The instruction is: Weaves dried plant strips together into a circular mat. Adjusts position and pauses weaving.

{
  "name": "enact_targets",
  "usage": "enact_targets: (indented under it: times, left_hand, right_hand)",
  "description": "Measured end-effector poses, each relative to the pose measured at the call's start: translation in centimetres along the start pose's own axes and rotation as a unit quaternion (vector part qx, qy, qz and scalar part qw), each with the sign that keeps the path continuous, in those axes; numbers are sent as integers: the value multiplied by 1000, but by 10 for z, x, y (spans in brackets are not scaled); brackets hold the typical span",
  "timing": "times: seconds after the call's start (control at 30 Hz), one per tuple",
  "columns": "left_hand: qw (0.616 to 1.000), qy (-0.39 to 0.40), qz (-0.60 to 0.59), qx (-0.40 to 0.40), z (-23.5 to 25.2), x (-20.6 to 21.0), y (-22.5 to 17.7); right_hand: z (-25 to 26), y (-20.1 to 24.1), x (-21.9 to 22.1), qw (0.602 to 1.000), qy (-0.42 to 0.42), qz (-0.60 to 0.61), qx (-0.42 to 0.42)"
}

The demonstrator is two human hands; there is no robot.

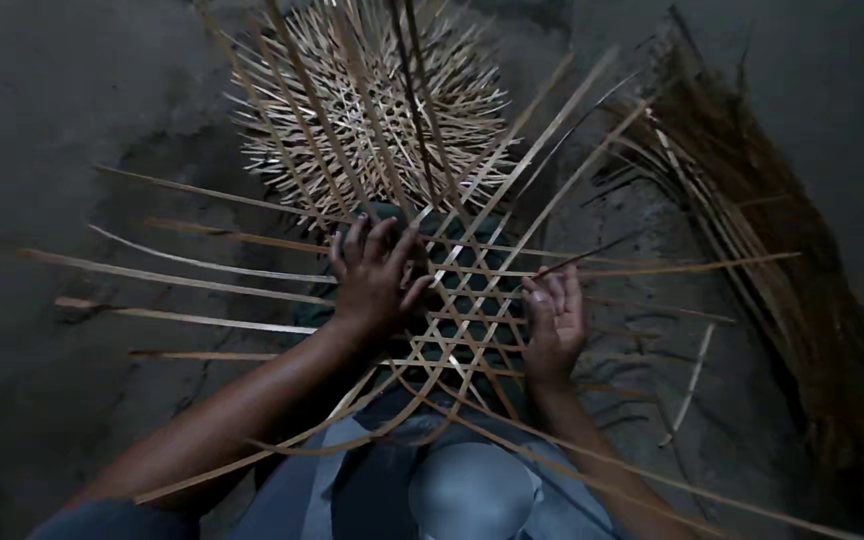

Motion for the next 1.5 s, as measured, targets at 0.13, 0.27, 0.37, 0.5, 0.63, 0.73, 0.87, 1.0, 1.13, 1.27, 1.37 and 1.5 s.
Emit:
enact_targets:
  times: [0.13,0.27,0.37,0.5,0.63,0.73,0.87,1.0,1.13,1.27,1.37,1.5]
  left_hand:
    - [979,-80,-171,-78,0,-44,28]
    - [807,-128,-483,-315,3,-60,79]
    - [679,-97,-577,-444,11,-53,98]
    - [668,19,-571,-476,20,-30,107]
    - [630,80,-587,-503,22,-4,115]
    - [630,33,-588,-506,19,7,120]
    - [745,-70,-481,-457,17,-7,109]
    - [860,-127,-381,-313,15,-37,61]
    - [981,-35,-185,39,9,-25,-9]
    - [953,258,9,159,-3,30,-26]
    - [944,292,17,155,0,36,-24]
    - [914,366,-3,175,15,11,-26]
  right_hand:
    - [-13,9,23,974,93,-195,-66]
    - [-8,17,51,908,185,-328,-185]
    - [-7,5,79,837,283,-414,-218]
    - [-7,-6,90,815,306,-429,-242]
    - [-5,-6,88,827,299,-413,-235]
    - [-3,-7,86,833,295,-404,-234]
    - [-2,-7,86,840,288,-393,-238]
    - [2,-6,86,851,284,-378,-226]
    - [8,0,76,904,254,-266,-217]
    - [34,15,51,961,195,-130,-148]
    - [57,41,26,975,169,-45,-136]
    - [83,92,-25,989,77,-39,-123]
Point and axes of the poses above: each hand's wrist, its own z-axis towards the middle knuckle, its own x-axis out of the palm, y = z × x, the point moved 5 cm from there along z, towards the middle knuckle, and after that the axes turned 2 degrees about z, right-handed, at the moved point
